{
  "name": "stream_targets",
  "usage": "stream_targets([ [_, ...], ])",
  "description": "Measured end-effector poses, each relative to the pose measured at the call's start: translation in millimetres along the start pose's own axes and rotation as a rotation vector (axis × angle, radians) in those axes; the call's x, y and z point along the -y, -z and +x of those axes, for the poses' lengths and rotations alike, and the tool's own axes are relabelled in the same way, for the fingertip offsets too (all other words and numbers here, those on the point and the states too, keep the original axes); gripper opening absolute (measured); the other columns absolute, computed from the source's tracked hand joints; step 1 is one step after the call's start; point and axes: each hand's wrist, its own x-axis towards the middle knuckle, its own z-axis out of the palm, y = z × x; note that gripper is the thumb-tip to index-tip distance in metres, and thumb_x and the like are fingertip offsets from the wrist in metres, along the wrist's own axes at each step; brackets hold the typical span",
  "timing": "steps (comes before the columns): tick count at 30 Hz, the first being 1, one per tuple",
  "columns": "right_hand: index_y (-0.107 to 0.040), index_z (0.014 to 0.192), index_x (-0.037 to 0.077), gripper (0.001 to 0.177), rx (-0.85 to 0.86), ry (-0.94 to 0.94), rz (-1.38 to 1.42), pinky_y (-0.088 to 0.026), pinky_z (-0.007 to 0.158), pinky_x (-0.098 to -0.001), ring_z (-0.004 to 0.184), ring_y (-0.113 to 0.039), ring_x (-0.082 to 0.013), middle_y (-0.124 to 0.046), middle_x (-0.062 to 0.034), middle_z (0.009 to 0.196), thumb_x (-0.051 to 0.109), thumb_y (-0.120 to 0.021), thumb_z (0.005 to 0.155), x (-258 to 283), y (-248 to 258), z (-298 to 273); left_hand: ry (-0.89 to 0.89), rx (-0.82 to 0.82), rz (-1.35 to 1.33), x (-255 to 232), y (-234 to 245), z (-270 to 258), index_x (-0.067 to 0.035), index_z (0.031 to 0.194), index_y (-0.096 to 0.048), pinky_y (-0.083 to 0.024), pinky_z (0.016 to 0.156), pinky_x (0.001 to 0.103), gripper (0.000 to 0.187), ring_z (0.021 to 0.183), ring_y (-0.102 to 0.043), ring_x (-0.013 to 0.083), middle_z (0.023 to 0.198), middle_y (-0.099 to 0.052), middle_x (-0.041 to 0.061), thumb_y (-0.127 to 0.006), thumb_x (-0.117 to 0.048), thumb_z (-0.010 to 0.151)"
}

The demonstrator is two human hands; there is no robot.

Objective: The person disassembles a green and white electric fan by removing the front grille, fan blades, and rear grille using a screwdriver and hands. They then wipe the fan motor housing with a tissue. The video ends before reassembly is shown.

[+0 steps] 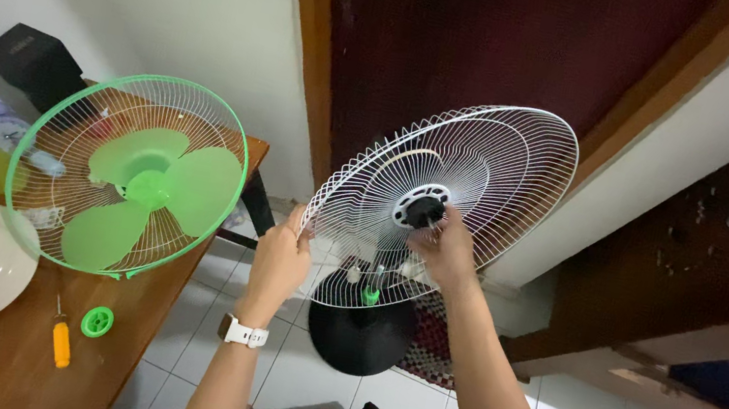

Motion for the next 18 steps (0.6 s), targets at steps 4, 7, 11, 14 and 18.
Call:
stream_targets([
  [4, -0.049, 0.127, -0.001, 0.045, 0.028, 0.229, -0.158, -0.056, 0.092, -0.0385, 0.106, -0.063, -0.0258, -0.06, -0.0145, 0.113, 0.036, -0.047, 0.102, -1.7, -15.5, -15.2, 0.024, 0.018, 0.012, -0.4, 2.3, 1.0, -0.01, 0.131, -0.056, -0.054, 0.075, 0.054, 0.039, 0.089, -0.069, 0.0452, 0.093, -0.073, 0.021, -0.056, -0.004, 0.093],
  [7, -0.06, 0.114, -0.006, 0.036, -0.091, 0.628, -0.494, -0.05, 0.092, -0.0361, 0.103, -0.061, -0.0241, -0.062, -0.0145, 0.109, 0.028, -0.059, 0.104, -0.4, -22.1, -26.1, 0.019, 0.024, -0.017, -1.6, 3.0, 0.3, -0.011, 0.128, -0.058, -0.054, 0.076, 0.053, 0.032, 0.089, -0.069, 0.0442, 0.093, -0.074, 0.02, -0.054, -0.005, 0.097],
  [11, -0.068, 0.101, -0.001, 0.025, 0.079, 0.882, -0.418, -0.051, 0.09, -0.0329, 0.095, -0.065, -0.0182, -0.069, -0.0083, 0.097, 0.023, -0.061, 0.101, 3.7, -15.6, -34.6, 0.012, -0.013, -0.057, -2.6, 2.7, -0.4, -0.011, 0.128, -0.058, -0.054, 0.076, 0.053, 0.035, 0.089, -0.07, 0.0437, 0.094, -0.074, 0.02, -0.054, -0.005, 0.095],
  [14, -0.065, 0.103, 0.0, 0.025, -0.009, 0.968, -0.398, -0.05, 0.088, -0.0316, 0.094, -0.063, -0.0168, -0.068, -0.0071, 0.099, 0.025, -0.062, 0.102, 3.0, -10.5, -34.0, 0.01, 0.004, -0.043, 0.6, 0.3, 0.4, -0.009, 0.126, -0.057, -0.054, 0.076, 0.053, 0.031, 0.089, -0.07, 0.0438, 0.092, -0.074, 0.021, -0.054, -0.005, 0.096],
  [18, -0.056, 0.11, -0.007, 0.039, -0.201, 0.878, -0.431, -0.051, 0.088, -0.0376, 0.097, -0.059, -0.0242, -0.058, -0.0184, 0.109, 0.027, -0.072, 0.101, 3.8, -10.5, -24.8, 0.012, 0.039, 0.024, 4.7, -0.8, 3.6, -0.008, 0.127, -0.055, -0.054, 0.075, 0.053, 0.032, 0.086, -0.07, 0.0446, 0.09, -0.073, 0.021, -0.054, -0.006, 0.095],
])
